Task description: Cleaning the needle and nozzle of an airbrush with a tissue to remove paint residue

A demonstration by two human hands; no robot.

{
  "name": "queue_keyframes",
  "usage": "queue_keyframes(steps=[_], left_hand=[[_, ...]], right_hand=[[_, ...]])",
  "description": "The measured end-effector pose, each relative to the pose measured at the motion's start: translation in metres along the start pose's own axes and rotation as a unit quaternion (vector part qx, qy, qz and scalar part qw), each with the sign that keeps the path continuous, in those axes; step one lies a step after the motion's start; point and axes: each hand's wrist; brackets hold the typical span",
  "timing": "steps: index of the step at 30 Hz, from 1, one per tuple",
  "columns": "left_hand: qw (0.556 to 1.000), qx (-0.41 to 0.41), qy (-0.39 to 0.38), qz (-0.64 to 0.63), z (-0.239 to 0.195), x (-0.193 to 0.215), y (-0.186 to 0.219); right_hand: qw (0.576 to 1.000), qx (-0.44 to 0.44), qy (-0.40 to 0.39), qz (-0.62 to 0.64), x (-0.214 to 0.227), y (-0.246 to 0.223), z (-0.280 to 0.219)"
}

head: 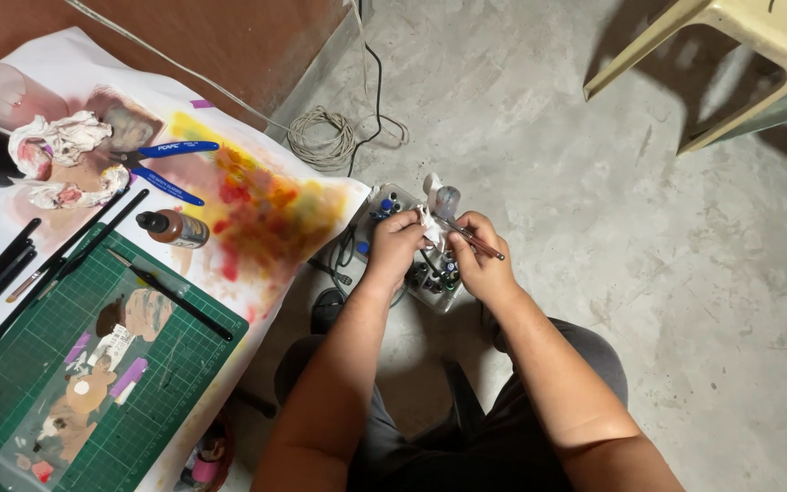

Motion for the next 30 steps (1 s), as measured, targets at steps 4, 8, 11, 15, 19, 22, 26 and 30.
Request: queue_keyframes(steps=[4, 8, 11, 15, 19, 22, 26, 30], left_hand=[[0.996, 0.016, 0.005, -0.089, -0.002, 0.002, 0.005], [0.997, -0.012, 0.064, -0.033, -0.027, -0.006, 0.051], [0.988, -0.114, 0.095, 0.038, -0.006, 0.018, 0.038], [0.983, -0.16, 0.064, 0.065, -0.026, 0.021, 0.054], [0.967, -0.229, 0.058, 0.091, -0.035, 0.021, 0.052], [0.966, -0.252, 0.029, 0.046, -0.039, 0.015, 0.059], [0.954, -0.271, 0.033, 0.125, -0.034, 0.016, 0.062], [0.938, -0.262, 0.039, 0.225, -0.037, 0.018, 0.071]], right_hand=[[0.998, 0.037, -0.026, -0.031, 0.002, -0.012, 0.006], [0.987, 0.144, -0.048, -0.061, -0.002, 0.0, 0.006], [0.974, 0.211, -0.054, -0.068, -0.003, 0.012, 0.005], [0.96, 0.234, -0.076, -0.132, 0.004, 0.028, 0.005], [0.947, 0.22, -0.118, -0.204, 0.003, 0.021, 0.002], [0.942, 0.223, -0.126, -0.219, 0.001, 0.011, 0.001], [0.938, 0.227, -0.125, -0.232, -0.001, 0.009, -0.001], [0.941, 0.215, -0.132, -0.226, -0.001, 0.026, -0.005]])
Point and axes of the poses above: each hand's wrist, its own z-axis towards the middle knuckle, its own x-axis out of the back of the hand, y = z × x, and after that the axes turned 2 degrees about x, right-handed
